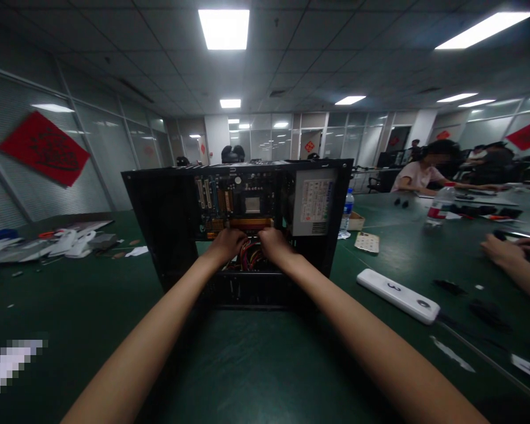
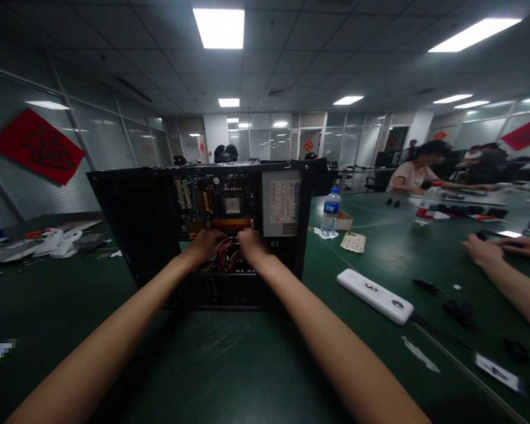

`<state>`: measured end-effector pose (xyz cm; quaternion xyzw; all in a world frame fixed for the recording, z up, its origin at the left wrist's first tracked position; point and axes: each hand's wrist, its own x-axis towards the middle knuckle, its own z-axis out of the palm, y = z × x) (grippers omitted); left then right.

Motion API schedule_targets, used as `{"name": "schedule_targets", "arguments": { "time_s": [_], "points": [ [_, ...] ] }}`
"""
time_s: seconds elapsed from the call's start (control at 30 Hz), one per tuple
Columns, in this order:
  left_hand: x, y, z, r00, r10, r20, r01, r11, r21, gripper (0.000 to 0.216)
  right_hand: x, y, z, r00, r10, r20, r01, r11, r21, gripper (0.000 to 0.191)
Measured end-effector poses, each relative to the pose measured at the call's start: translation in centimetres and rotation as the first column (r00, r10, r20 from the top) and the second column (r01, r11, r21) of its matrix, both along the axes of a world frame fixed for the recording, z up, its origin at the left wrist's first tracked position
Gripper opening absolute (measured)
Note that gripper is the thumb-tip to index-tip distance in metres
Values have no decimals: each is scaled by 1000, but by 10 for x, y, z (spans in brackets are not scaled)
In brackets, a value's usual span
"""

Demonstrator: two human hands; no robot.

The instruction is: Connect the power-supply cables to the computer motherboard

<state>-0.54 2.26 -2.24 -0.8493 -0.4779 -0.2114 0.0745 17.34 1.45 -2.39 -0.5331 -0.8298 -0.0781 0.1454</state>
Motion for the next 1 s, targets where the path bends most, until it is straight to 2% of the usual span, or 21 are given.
{"name": "schedule_targets", "arguments": {
  "time_s": [0.3,1.0],
  "points": [
    [1,0,1,1000,-1,-17,1,1000,-7,26,-2,1,-1,999,-49,20,49,999,-16,31],
    [5,-3,3,998,46,-37,-47,999,-23,26,-5,1,1,997,-71,21,72,997,-27,27]
  ]
}}
